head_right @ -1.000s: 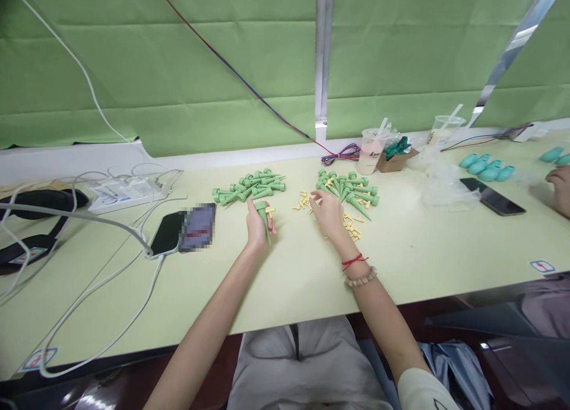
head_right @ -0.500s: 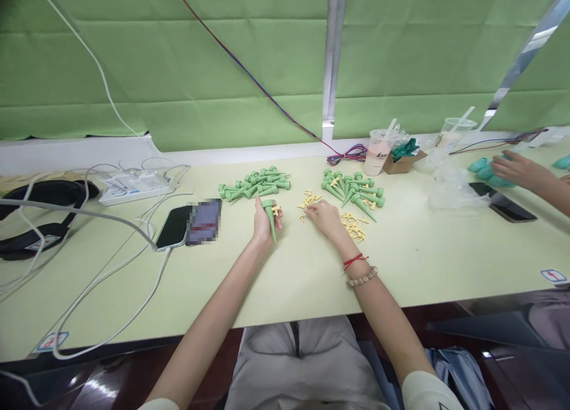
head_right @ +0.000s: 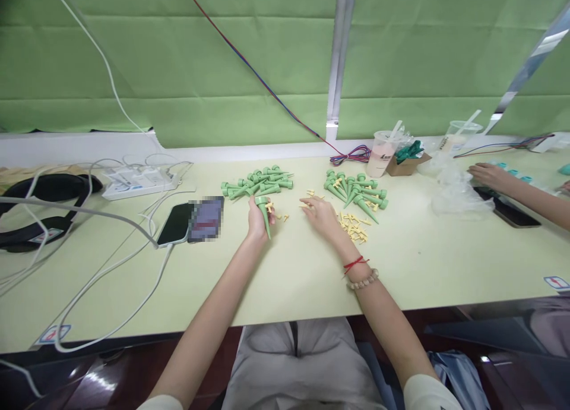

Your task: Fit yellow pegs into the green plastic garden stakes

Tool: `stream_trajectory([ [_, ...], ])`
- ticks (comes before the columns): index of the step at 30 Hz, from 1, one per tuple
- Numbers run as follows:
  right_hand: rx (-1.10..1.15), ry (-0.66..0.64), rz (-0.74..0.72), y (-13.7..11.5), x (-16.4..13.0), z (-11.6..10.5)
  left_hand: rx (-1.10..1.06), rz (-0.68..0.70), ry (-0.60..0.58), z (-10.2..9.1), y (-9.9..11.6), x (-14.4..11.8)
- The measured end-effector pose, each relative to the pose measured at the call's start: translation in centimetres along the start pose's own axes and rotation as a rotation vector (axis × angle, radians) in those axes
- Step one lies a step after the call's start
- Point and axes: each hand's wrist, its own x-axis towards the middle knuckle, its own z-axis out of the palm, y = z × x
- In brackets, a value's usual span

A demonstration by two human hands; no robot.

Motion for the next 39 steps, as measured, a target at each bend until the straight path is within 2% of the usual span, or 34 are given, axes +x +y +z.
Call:
stream_trajectory([
  [3,-0.012,-0.051,-0.14,-1.7,-0.4,1.3,-0.021,0.032,0.096,-0.7,0.4,0.8],
  [7,-0.051,-0.248,-0.264,-3.0,-0.7,3.8,-0.04,0.035,0.146,-1.1,0.6,1.0],
  [10,-0.029,-0.229,-0.271,-2.8,-0.4,4.7,-0.033,0.024,0.118,-0.9,0.7,0.8],
  [20,-0.065,-0.118,-0.135,-2.3,0.0,2.9,0.032,0.017,0.084,-0.7,0.5,0.7],
  [27,-0.047,-0.075,-0.018,-2.4,-0.3,3.0,0.186,0.047,0.081,-0.8,-0.2,0.7],
  [32,0.034,-0.021,0.054,-2.6,-0.3,2.9,0.246,-0.01,0.061,-1.1,-1.0,1.2],
  [39,0.298,0.167,0.209,-1.9,0.0,3.1,0.207,-0.105,-0.047,0.0,-2.6,1.3],
])
